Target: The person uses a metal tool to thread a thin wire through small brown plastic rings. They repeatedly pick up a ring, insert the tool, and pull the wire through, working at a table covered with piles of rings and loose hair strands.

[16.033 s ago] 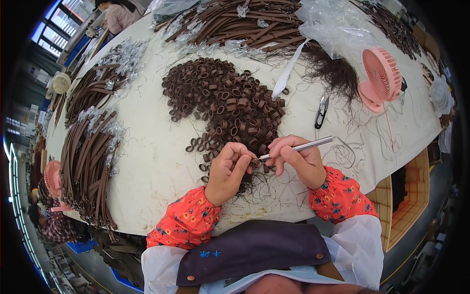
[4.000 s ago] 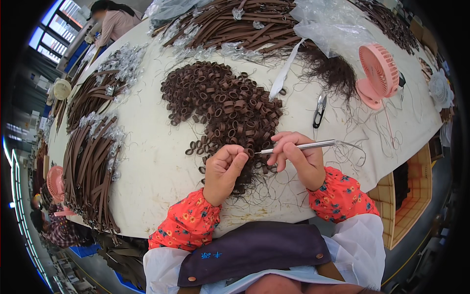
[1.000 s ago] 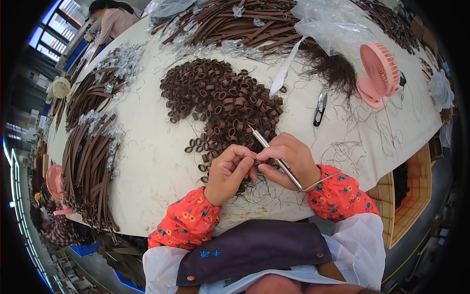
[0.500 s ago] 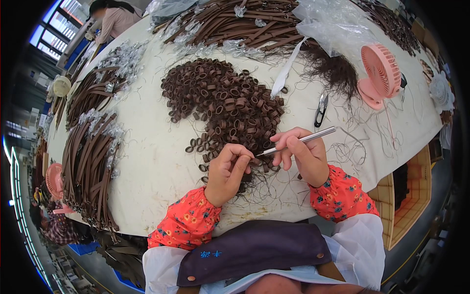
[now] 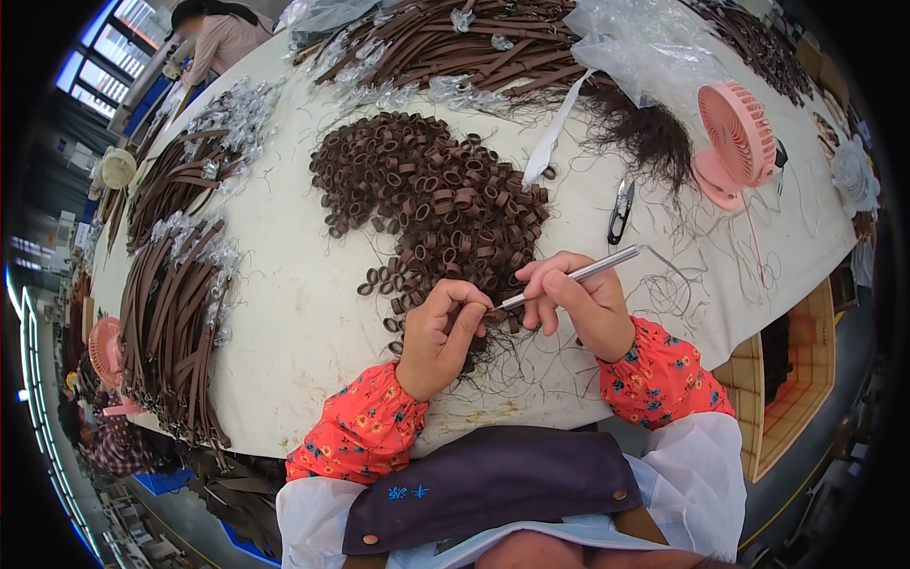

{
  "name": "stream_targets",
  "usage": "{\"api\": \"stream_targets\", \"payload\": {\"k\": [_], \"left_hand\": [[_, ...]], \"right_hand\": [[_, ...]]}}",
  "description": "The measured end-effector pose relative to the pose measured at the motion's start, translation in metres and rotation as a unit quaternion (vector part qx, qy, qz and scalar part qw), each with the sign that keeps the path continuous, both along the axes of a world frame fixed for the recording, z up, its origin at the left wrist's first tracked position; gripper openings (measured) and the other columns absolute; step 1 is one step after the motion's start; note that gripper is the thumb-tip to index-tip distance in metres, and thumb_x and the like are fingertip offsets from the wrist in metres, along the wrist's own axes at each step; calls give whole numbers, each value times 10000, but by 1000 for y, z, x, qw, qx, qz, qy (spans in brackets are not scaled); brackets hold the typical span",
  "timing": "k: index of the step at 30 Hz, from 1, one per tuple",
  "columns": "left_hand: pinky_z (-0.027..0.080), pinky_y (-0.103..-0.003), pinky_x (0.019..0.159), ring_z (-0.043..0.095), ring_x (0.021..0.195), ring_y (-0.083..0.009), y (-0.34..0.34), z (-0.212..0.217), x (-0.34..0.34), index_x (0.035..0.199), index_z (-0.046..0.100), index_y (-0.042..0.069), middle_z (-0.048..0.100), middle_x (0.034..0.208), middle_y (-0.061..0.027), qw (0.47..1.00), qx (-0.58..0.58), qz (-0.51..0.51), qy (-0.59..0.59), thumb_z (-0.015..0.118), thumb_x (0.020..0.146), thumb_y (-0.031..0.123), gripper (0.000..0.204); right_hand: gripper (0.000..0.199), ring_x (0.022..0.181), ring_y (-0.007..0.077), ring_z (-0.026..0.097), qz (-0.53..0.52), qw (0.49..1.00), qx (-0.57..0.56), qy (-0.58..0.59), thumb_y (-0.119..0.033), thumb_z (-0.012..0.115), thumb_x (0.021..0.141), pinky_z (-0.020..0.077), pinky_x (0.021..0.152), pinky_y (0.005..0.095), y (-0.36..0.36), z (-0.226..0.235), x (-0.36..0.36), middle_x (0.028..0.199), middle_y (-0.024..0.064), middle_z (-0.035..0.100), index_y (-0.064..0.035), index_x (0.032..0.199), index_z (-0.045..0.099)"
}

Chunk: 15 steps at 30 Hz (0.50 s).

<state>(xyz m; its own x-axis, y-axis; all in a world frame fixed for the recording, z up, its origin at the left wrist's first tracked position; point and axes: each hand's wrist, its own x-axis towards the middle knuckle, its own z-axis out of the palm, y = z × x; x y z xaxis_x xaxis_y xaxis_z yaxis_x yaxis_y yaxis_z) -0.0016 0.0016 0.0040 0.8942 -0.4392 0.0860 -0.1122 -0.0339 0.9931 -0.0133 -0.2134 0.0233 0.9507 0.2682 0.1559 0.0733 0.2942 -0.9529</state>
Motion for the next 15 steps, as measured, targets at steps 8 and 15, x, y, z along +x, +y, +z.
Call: {"api": "stream_targets", "payload": {"k": [8,15], "left_hand": [[473,-216,679,553,772,-81,1,-2,0,1023,501,9,604,970,-77,1000,2,6,-7,485,974,70,80],[468,-211,639,573,719,-78,-6,-2,-2,1063,530,-4,621,869,-57,999,-28,23,-27,521,962,85,134]], "right_hand": [[194,703,121,614,-38,999,29,-3,-174,546,957,498,670,263,3,-4,-1,771,50,604,6,1022,573],[331,818,168,648,-65,952,-251,-160,-68,705,798,520,724,295,11,-3,-2,895,80,637,-53,1096,561]]}}
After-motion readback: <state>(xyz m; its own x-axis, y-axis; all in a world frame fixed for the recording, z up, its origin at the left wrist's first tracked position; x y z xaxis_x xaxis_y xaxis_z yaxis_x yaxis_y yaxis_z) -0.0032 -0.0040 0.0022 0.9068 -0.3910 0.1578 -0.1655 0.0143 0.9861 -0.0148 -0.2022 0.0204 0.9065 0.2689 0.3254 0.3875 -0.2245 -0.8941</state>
